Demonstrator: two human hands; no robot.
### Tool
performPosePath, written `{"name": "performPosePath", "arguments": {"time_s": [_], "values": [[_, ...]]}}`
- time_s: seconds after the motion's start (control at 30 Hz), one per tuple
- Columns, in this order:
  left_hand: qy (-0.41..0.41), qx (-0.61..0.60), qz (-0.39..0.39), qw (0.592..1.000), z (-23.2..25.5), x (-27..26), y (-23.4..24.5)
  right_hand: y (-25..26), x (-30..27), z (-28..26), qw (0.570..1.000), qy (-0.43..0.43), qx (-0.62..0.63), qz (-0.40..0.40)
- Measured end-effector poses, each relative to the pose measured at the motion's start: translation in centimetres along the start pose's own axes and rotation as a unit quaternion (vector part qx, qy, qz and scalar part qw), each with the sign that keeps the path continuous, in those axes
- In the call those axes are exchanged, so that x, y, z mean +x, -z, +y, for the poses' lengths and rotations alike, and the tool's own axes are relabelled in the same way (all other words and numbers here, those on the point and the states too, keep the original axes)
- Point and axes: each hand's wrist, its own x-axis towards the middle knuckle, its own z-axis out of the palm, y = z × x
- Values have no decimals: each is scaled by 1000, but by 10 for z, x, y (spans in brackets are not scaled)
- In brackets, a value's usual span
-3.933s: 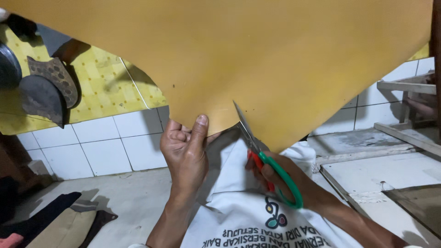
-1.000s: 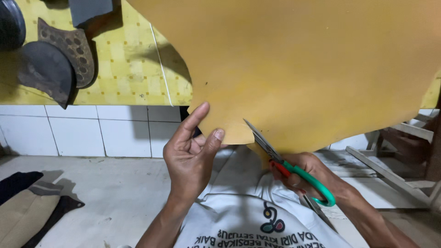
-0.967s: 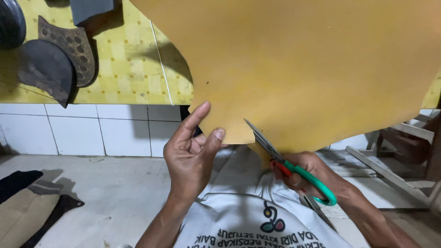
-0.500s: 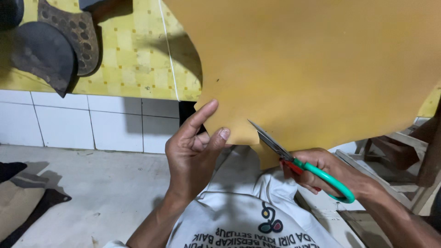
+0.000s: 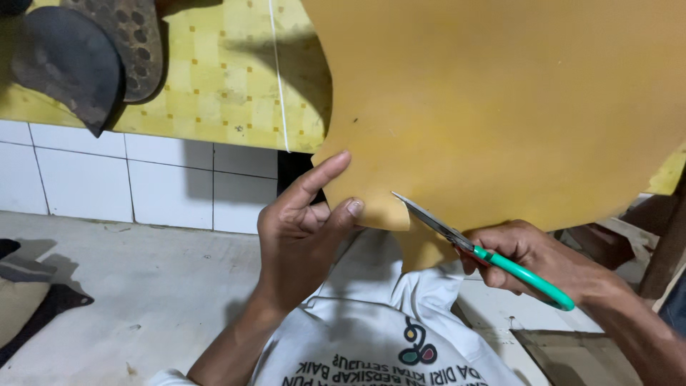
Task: The person traces a pattern onto a large sheet of yellow material using a small template and a pointed tool. They then use scissors to cut out the traced shape from the sheet. Finally, they use a small pink block to rub the edges of the cut piece.
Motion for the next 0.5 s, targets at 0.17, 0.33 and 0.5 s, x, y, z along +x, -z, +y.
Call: {"name": "performPosePath", "arguments": {"time_s": [0.17,0.33,0.5], "values": [[-31,34,-8,999,0,0,2,15,2,-12,998,-8,-61,-22],[-28,-29,-20,999,4,-3,1,28,-2,-19,991,-102,-84,-6],[-27,-32,-42,998,2,-2,4,38,-10,-16,991,-86,-100,11]]}}
